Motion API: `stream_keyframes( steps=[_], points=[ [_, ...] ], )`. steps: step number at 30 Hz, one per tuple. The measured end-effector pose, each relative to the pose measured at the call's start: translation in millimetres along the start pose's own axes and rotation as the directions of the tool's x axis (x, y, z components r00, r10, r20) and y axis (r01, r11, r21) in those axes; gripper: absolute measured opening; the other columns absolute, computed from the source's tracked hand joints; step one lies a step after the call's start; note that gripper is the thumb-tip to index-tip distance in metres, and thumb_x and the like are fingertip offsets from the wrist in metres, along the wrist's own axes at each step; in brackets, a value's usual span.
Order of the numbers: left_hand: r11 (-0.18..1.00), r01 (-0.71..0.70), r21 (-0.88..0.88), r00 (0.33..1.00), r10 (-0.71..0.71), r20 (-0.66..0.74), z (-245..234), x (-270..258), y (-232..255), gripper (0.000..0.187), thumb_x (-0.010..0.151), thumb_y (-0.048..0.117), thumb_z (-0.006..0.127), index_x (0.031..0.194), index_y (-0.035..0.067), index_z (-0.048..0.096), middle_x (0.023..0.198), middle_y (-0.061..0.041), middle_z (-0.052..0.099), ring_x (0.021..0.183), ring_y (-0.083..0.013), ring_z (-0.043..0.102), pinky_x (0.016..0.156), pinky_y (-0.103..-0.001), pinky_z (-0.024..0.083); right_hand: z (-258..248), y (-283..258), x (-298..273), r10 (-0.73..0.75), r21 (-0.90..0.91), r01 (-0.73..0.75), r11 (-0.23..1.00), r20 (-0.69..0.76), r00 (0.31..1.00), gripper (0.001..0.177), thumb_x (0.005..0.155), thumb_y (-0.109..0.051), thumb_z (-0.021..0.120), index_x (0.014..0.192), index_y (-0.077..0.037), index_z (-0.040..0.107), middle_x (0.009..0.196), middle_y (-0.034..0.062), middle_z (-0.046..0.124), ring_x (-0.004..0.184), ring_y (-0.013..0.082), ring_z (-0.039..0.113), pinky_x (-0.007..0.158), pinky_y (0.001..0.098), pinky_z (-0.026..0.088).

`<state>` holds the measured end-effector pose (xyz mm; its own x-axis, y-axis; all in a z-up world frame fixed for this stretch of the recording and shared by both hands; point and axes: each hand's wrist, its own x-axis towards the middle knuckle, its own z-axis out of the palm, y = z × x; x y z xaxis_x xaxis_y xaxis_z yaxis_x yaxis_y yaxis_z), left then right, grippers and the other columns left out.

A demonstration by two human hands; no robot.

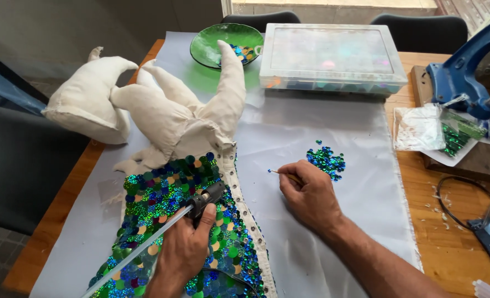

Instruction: Applying individual sequins to a white fabric object using a glue gun and a small placement tool

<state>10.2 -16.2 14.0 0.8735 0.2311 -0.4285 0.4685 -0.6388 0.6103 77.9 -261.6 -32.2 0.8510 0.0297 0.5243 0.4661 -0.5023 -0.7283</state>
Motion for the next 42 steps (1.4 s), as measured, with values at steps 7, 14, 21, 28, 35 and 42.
stream_keyframes(
  steps=[7, 14, 21, 28, 35, 42],
  points=[
    [0.998, 0.012, 0.056, 1.0, -0.013, 0.01, -3, -2, 8, 0.062, 0.094, 0.068, 0.04, 0.103, 0.015, 0.07, 0.089, -0.008, 0.07, 0.089, -0.0275, 0.068, 0.084, -0.046, 0.051, -2, 0, 1, 0.018, -0.008, -0.018, 1.0, 0.012, 1.0, 0.01, 0.087, -0.003, 0.067, 0.091, -0.005, 0.076, 0.074, 0.0033, 0.068, 0.061, 0.0115, 0.057, 0.058, 0.026, 0.047],
    [1.0, -0.003, 0.014, 1.0, 0.003, 0.013, -6, -3, 6, 0.062, 0.094, 0.065, 0.041, 0.104, 0.017, 0.079, 0.078, -0.007, 0.067, 0.078, -0.0261, 0.066, 0.076, -0.044, 0.05, 1, -10, 0, -0.064, -0.011, 0.064, 0.998, 0.023, 0.998, 0.01, 0.087, -0.001, 0.067, 0.092, -0.004, 0.075, 0.07, 0.0022, 0.063, 0.06, 0.0122, 0.055, 0.058, 0.0271, 0.046],
    [0.949, -0.07, -0.306, 0.997, 0.077, 0.011, -7, -3, -12, 0.053, 0.096, 0.051, 0.046, 0.108, 0.016, 0.084, 0.042, -0.008, 0.056, 0.043, -0.0212, 0.061, 0.058, -0.038, 0.057, 24, -44, 3, -0.067, 0.098, 0.051, 0.994, 0.174, 0.983, 0.01, 0.09, -0.002, 0.065, 0.094, -0.003, 0.075, 0.071, 0.0025, 0.062, 0.06, 0.0129, 0.055, 0.057, 0.0276, 0.047],
    [0.944, -0.072, -0.322, 0.996, 0.082, 0.019, -8, -2, -15, 0.056, 0.094, 0.055, 0.044, 0.107, 0.018, 0.083, 0.042, -0.007, 0.056, 0.044, -0.0203, 0.062, 0.059, -0.037, 0.056, 48, -46, 11, -0.131, 0.102, 0.11, 0.989, 0.233, 0.964, 0.005, 0.088, -0.004, 0.068, 0.091, -0.005, 0.072, 0.072, 0.0037, 0.063, 0.059, 0.0154, 0.055, 0.056, 0.0308, 0.046],
    [0.939, -0.1, -0.33, 0.993, 0.114, 0.025, -8, -1, -17, 0.054, 0.095, 0.054, 0.043, 0.107, 0.019, 0.082, 0.044, -0.005, 0.057, 0.046, -0.0179, 0.063, 0.056, -0.036, 0.056, 50, -48, 8, -0.088, 0.049, 0.077, 0.996, 0.263, 0.961, 0.007, 0.09, -0.002, 0.066, 0.092, -0.003, 0.072, 0.074, 0.0041, 0.065, 0.058, 0.0129, 0.055, 0.05, 0.0279, 0.047],
    [0.95, -0.072, -0.305, 0.995, 0.091, 0.049, -10, -2, -15, 0.055, 0.095, 0.054, 0.041, 0.111, 0.019, 0.081, 0.045, -0.005, 0.058, 0.047, -0.0179, 0.065, 0.06, -0.036, 0.058, 53, -47, 8, -0.074, -0.028, 0.086, 0.996, 0.299, 0.951, 0.009, 0.093, -0.008, 0.063, 0.094, -0.006, 0.072, 0.076, 0.0044, 0.067, 0.058, 0.0155, 0.056, 0.052, 0.0318, 0.046]
  ],
)
